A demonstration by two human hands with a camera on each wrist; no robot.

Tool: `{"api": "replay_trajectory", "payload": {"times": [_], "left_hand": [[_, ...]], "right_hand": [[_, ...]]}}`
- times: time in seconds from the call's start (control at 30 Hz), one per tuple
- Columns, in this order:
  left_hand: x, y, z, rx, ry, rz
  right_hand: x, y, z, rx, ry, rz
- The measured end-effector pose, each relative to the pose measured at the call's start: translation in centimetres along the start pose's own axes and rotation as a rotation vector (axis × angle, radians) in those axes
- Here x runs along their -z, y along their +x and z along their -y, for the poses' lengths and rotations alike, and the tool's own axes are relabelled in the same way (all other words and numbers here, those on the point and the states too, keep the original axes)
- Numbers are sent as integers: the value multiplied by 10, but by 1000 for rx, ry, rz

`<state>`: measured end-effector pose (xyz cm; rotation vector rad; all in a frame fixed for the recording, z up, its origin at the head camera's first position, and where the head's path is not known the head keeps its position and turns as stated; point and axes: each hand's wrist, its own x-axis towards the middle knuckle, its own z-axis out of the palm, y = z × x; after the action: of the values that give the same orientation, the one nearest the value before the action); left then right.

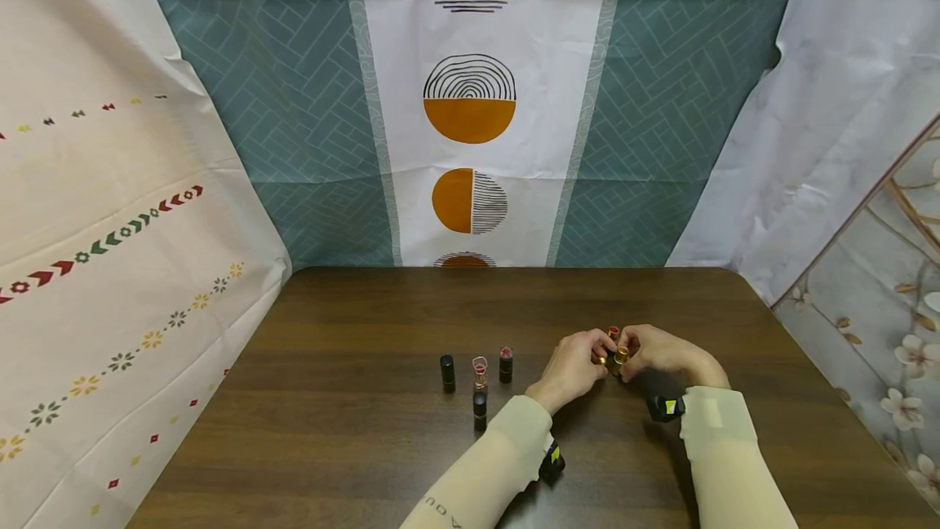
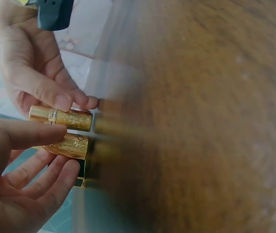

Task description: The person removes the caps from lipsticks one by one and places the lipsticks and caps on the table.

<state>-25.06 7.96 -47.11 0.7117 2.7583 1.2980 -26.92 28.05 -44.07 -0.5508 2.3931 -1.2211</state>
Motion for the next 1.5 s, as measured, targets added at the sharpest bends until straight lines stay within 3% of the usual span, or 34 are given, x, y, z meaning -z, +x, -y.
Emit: {"api": "replay_trajectory", "payload": {"times": [0.13, 0.53, 0.87, 1.07, 1.27, 1.5], "left_hand": [[-2, 0, 0, -21, 29, -1], [-4, 0, 2, 2, 40, 4], [8, -3, -5, 15, 25, -23], [22, -5, -16, -8, -16, -27], [39, -5, -28, -46, -63, -47], [64, -8, -37, -74, -157, -72]], "right_hand": [[-1, 0, 2, -13, -27, -13], [0, -2, 3, 13, -39, 22], [10, -12, 10, -59, 21, 46], [17, -18, 26, 0, -62, -27], [20, -16, 41, 99, -167, -190], [19, -8, 52, 248, -46, -310]]}}
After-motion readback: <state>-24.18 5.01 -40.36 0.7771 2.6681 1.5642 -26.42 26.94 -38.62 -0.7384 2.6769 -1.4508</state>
